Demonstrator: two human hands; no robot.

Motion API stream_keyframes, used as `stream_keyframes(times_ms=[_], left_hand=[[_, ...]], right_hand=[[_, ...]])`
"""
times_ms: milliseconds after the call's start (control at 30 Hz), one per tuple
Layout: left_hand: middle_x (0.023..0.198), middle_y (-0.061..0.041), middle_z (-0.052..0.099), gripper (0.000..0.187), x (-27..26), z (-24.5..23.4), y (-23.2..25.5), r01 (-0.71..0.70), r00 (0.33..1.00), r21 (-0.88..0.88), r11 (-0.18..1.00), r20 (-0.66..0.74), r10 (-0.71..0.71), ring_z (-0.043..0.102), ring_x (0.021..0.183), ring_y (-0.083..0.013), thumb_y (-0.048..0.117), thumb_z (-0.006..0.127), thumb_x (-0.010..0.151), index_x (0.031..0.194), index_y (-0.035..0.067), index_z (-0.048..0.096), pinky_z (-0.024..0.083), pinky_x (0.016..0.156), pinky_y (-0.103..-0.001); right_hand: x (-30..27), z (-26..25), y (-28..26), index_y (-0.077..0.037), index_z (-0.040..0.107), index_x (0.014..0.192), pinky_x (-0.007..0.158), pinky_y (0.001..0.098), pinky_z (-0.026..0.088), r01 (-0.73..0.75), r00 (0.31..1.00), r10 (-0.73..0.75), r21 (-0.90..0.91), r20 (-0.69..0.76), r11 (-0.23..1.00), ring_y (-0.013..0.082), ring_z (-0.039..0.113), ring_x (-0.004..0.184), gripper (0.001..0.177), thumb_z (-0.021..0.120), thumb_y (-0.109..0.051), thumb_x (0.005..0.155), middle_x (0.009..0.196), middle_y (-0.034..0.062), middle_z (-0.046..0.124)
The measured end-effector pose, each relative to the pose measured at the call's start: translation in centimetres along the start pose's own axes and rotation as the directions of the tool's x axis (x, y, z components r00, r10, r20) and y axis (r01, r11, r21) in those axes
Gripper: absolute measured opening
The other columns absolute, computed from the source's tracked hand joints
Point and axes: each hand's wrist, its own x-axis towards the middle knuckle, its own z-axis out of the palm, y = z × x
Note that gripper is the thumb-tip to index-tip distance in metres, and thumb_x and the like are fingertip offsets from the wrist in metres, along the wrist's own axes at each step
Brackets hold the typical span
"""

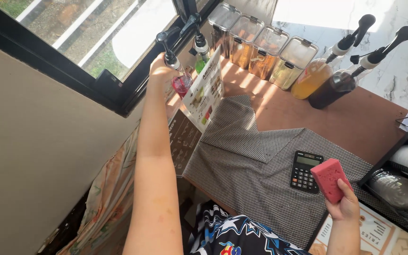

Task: The person cleans a countertop and window sill using a pink sponge. They move a menu board, clear containers, and several bottles to wipe the surfaces underneath, then return the items to their original positions.

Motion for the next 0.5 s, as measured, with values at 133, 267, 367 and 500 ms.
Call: stream_keyframes(times_ms=[133,267,367,500], left_hand=[[0.114,-0.008,0.073,0.064,0.2,0.2,-0.8,0.03,1.0,0.06,0.998,-0.004,-0.029,0.069,0.103,-0.019,0.02,0.093,0.06,0.118,0.007,0.069,0.053,0.092,-0.031],[0.103,-0.009,0.077,0.044,-1.8,-0.9,-1.1,-0.001,1.0,-0.126,0.992,-0.003,0.001,0.075,0.092,-0.0191,0.014,0.081,0.067,0.109,0.007,0.074,0.058,0.084,-0.032],[0.096,-0.011,0.075,0.032,-4.2,-1.3,-1.6,-0.195,0.959,-0.109,0.975,-0.231,0.167,0.074,0.087,-0.0205,0.01,0.08,0.07,0.1,0.003,0.076,0.058,0.081,-0.034],[0.081,-0.011,0.074,0.026,-4.9,-4.6,0.4,-0.141,0.966,0.018,0.99,-0.218,0.141,0.071,0.077,-0.0204,0.019,0.082,0.074,0.096,0.006,0.079,0.056,0.076,-0.036]], right_hand=[[-0.6,0.4,0.7,-0.005,0.06,0.139,0.113,0.0448,0.047,-0.002,1.0,0.002,0.001,0.03,1.0,0.0239,0.063,0.128,0.04,0.063,-0.012,0.1,0.136,0.0093,0.066],[-0.6,2.6,1.6,-0.005,0.061,0.136,0.11,0.0446,0.048,-0.052,0.998,0.052,-0.008,0.04,0.999,0.0237,0.064,0.125,0.04,0.064,-0.013,0.098,0.132,0.0095,0.067],[-0.9,4.4,2.2,-0.003,0.061,0.139,0.109,0.043,0.048,-0.06,0.995,0.063,-0.032,0.074,0.998,0.0228,0.064,0.123,0.043,0.065,-0.014,0.097,0.131,0.0096,0.067],[-1.6,4.4,2.0,-0.002,0.058,0.142,0.105,0.0436,0.049,-0.047,0.995,0.055,-0.087,0.089,0.995,0.0226,0.063,0.12,0.048,0.066,-0.014,0.096,0.129,0.0091,0.067]])
